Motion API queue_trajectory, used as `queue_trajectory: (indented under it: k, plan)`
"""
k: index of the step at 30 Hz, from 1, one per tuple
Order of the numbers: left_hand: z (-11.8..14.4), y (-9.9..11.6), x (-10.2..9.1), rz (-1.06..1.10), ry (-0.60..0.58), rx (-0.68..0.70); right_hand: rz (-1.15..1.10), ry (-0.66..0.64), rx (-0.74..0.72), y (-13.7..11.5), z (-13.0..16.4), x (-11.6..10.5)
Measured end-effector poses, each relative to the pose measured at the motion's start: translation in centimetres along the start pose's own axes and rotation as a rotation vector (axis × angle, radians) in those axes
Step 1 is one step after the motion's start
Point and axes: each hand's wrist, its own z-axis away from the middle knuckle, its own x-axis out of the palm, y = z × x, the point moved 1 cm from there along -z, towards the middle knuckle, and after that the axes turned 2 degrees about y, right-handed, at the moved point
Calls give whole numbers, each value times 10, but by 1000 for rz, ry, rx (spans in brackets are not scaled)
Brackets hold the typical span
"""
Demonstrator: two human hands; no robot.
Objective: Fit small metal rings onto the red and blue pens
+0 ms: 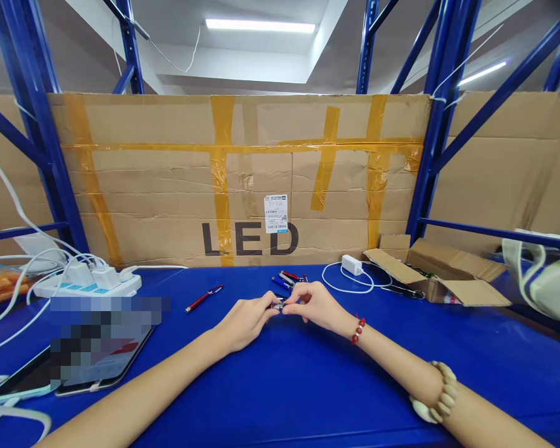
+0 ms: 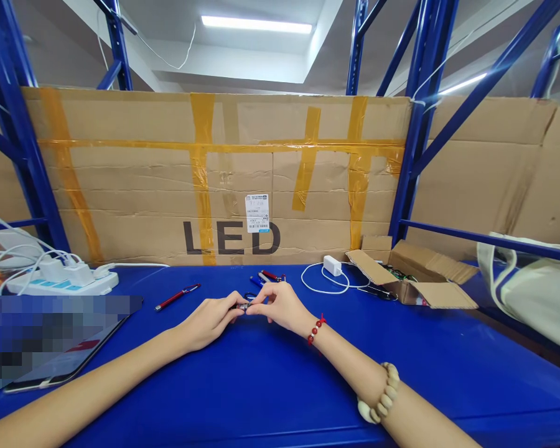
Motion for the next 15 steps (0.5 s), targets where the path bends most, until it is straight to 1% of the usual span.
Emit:
queue_trajectory:
  k: [4,7,10,13,15]
  plan:
    - [2,0,2,-15,7,68,-60,-44,-6,0,1,1]
    - [2,1,3,-44,5,103,-62,-59,-20,0,3,3]
    - [2,0,4,-61,30,108,8,-17,-28,0,6,4]
    - [2,0,4,-65,66,99,133,46,-23,0,7,5]
    - [2,-1,4,-67,73,93,207,64,-12,-1,8,6]
